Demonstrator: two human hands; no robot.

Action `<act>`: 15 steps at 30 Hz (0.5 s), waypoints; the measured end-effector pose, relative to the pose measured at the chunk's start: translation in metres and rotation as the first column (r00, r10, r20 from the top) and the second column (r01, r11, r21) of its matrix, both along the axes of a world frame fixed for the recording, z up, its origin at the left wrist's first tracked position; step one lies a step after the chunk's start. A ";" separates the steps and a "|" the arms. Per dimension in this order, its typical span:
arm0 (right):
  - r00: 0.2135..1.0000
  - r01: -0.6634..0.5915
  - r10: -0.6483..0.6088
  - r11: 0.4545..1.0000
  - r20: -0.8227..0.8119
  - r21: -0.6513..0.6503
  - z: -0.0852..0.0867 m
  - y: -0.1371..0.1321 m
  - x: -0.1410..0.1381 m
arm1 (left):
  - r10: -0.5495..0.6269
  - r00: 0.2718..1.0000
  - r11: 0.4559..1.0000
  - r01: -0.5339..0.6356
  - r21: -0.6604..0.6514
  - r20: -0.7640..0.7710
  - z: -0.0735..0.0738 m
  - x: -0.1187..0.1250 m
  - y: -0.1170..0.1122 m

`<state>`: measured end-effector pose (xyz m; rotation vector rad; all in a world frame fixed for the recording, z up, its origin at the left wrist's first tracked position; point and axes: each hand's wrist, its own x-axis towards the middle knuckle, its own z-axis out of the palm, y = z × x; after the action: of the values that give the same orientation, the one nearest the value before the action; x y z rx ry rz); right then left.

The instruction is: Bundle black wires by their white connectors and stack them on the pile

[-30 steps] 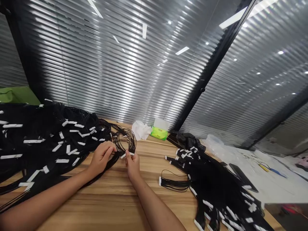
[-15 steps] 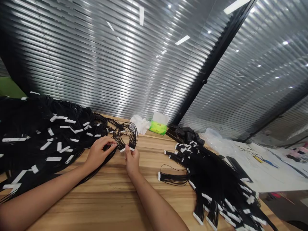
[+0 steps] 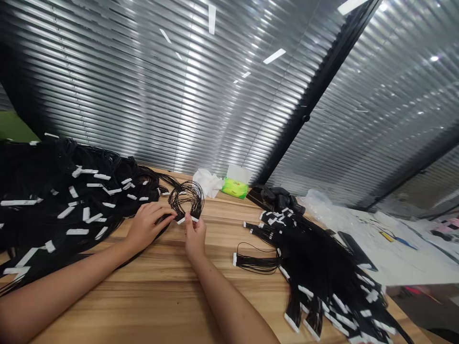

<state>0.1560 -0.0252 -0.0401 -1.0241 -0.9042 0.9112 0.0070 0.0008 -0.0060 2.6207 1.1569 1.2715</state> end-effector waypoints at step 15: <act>0.999 0.007 -0.007 1.000 0.038 0.001 -0.001 0.004 -0.002 | -0.026 0.987 0.999 0.020 -0.037 -0.160 -0.004 0.004 0.002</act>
<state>0.1541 -0.0215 -0.0414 -1.0459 -0.9320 0.8881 0.0110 0.0029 -0.0100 2.7449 1.1532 1.0431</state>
